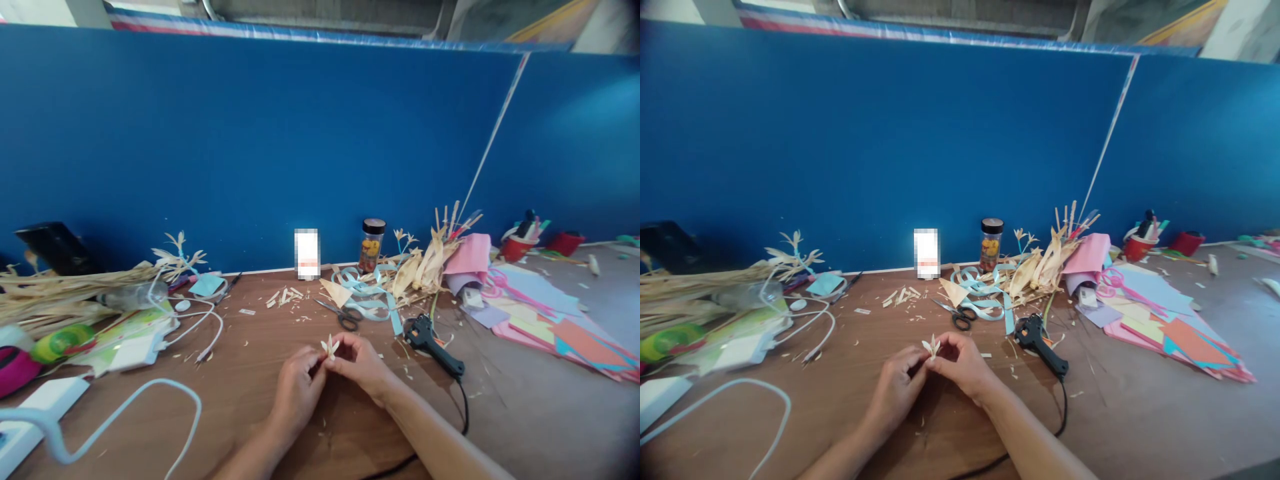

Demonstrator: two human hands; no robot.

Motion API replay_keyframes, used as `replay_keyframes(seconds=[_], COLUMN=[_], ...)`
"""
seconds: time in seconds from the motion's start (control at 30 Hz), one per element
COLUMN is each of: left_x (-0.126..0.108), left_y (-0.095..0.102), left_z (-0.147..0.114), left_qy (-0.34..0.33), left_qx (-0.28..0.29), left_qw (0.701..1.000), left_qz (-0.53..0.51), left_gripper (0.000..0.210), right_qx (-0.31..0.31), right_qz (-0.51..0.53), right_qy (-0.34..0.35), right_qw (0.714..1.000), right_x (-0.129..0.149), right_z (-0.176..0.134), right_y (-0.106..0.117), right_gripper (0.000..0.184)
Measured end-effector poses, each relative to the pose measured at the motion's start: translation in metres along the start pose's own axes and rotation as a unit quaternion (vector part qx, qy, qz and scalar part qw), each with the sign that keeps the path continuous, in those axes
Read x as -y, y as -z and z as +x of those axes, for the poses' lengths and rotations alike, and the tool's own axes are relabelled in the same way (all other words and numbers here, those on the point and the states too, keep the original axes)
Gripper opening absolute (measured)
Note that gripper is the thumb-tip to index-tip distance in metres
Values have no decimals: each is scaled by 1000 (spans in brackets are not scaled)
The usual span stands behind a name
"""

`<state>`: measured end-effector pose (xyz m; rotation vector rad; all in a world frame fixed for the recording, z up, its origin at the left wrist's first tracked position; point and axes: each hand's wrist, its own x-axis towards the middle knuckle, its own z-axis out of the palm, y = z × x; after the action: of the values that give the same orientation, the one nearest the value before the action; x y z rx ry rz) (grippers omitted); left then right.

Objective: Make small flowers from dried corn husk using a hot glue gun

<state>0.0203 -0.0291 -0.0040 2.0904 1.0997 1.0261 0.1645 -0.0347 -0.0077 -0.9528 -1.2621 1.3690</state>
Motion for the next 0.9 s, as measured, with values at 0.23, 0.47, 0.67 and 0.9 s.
replay_keyframes(seconds=[0.23,0.47,0.67,0.9], left_x=[-3,-5,-4,-1], left_y=[-1,-1,-2,-3], left_z=[-2,-1,-2,-2], left_qy=[12,1,11,50], left_qx=[-6,-26,-33,-40], left_qw=[1000,1000,999,998], left_qz=[21,-5,-17,-9], left_gripper=[21,17,20,20], right_qx=[-8,-2,0,13], right_qz=[2,9,14,29], right_qy=[-9,-3,-1,2], right_qw=[1000,1000,1000,999], right_x=[3,3,2,4], right_z=[-1,-1,-2,-2], right_y=[0,0,2,1], right_gripper=[24,24,21,19])
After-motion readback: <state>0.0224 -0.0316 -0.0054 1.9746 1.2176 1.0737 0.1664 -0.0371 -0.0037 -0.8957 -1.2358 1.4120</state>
